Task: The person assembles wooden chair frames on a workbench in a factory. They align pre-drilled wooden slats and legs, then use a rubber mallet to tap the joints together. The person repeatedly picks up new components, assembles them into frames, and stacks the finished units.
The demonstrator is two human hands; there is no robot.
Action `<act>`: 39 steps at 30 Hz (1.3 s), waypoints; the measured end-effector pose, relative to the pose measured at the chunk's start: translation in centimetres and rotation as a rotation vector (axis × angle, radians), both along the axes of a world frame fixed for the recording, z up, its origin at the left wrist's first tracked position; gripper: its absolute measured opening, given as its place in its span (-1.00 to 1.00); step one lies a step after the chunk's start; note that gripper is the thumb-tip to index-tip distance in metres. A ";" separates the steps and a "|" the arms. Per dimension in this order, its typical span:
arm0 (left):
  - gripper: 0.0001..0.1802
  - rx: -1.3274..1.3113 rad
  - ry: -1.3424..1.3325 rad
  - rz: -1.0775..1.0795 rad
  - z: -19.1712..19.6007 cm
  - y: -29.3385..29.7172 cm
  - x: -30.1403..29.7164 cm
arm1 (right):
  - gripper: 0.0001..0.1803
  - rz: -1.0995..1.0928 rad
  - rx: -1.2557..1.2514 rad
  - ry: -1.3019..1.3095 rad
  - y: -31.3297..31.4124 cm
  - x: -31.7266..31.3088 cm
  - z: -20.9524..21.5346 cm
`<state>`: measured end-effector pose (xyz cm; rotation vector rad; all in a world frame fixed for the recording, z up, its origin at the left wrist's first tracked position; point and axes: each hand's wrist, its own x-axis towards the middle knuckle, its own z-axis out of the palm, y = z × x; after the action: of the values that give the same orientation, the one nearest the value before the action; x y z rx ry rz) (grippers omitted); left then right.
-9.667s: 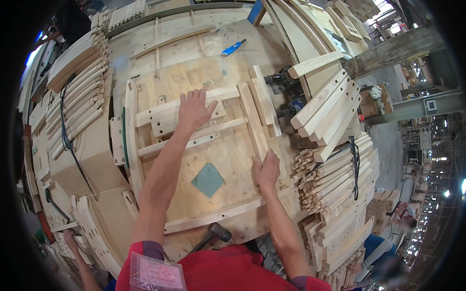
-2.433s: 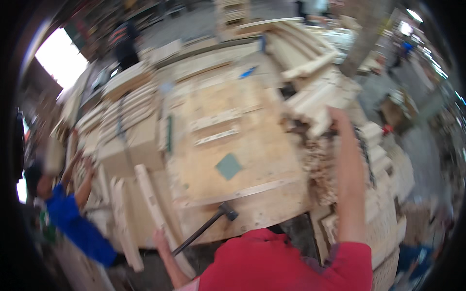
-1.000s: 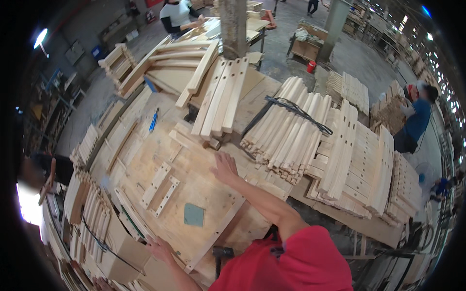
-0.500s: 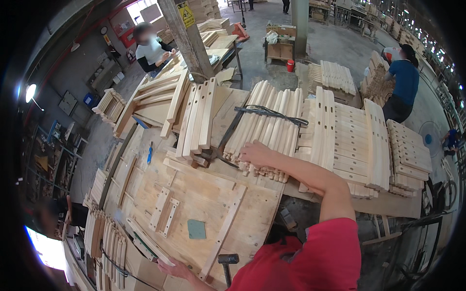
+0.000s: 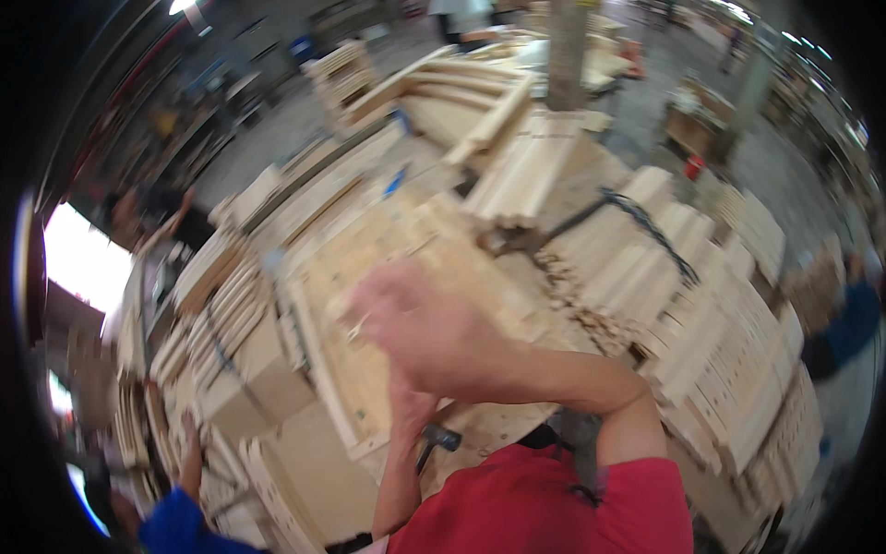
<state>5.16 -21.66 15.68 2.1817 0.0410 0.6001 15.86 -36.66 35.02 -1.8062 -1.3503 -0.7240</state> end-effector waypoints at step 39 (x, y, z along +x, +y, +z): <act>-0.16 0.141 0.649 0.703 -14.9 21.4 -5.8 | -0.80 0.075 -0.578 0.660 25.7 11.2 -36.3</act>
<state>-0.65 -0.30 0.82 2.3944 1.1708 0.2341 27.07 -10.97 -1.27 -2.1417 -1.2132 0.3440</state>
